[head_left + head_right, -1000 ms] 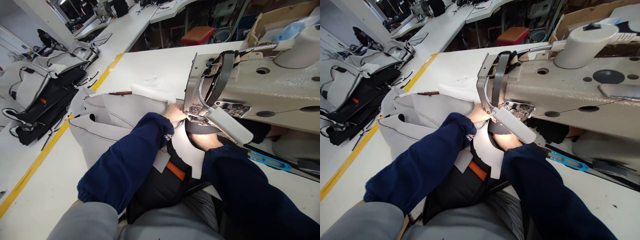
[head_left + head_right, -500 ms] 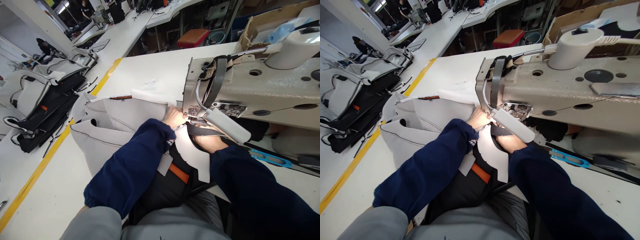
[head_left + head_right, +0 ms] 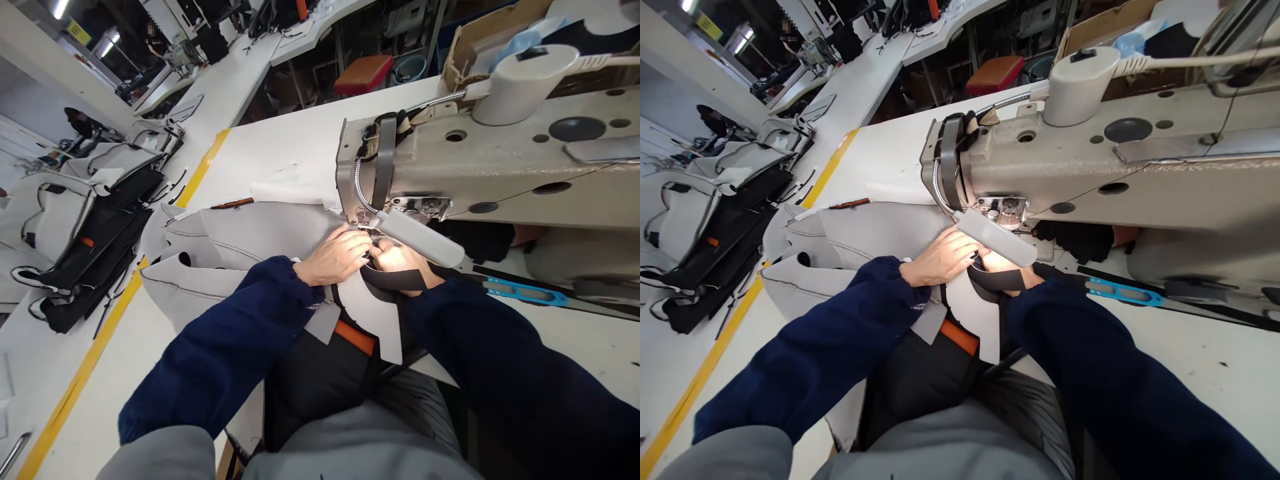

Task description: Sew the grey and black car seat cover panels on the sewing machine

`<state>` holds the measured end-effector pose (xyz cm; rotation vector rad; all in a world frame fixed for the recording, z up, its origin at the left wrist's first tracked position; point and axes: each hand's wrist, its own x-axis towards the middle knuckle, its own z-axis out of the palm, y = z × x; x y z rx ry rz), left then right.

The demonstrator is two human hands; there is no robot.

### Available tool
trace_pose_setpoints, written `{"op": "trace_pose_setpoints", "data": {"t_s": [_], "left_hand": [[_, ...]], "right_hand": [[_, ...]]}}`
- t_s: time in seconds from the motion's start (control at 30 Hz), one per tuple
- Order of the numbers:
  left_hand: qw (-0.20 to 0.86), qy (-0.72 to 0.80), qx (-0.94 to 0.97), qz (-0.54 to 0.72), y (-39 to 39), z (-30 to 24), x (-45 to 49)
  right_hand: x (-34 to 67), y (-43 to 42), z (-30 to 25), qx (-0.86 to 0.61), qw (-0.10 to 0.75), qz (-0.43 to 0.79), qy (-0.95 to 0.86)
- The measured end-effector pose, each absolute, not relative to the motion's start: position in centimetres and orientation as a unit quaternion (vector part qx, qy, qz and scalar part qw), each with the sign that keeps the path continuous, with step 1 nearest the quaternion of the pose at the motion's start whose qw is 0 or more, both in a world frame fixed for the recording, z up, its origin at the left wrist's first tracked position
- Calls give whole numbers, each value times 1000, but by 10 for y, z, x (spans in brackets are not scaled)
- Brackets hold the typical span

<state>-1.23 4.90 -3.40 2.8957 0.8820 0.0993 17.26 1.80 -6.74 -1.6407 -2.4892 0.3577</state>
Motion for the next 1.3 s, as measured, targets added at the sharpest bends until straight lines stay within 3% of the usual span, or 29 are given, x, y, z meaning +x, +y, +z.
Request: {"op": "trace_pose_setpoints", "data": {"t_s": [0.17, 0.37, 0.47, 0.73, 0.87, 0.97, 1.2, 1.3], "left_hand": [[99, 236, 966, -41, 58, -18, -11], [-12, 341, 935, -97, 45, -6, -17], [-66, 302, 947, -84, 31, -7, -12], [-82, 404, 902, -127, 43, -25, -8], [-101, 350, 926, -103, 39, -28, -12], [-84, 320, 938, -104, 34, -30, -6], [66, 451, 882, -119, 68, -26, 6], [56, 439, 884, -149, 70, -25, 6]], "right_hand": [[181, 8, -74, -502, 40, 90, -859], [185, -1, -75, -512, 44, 95, -853], [181, -5, -68, -553, 36, 107, -825], [174, -15, -62, -600, -35, 88, -794], [173, -14, -63, -589, -39, 88, -802], [173, -13, -64, -587, -44, 92, -803], [179, -14, -59, -573, -25, 93, -814], [184, -16, -59, -536, -7, 96, -839]]}}
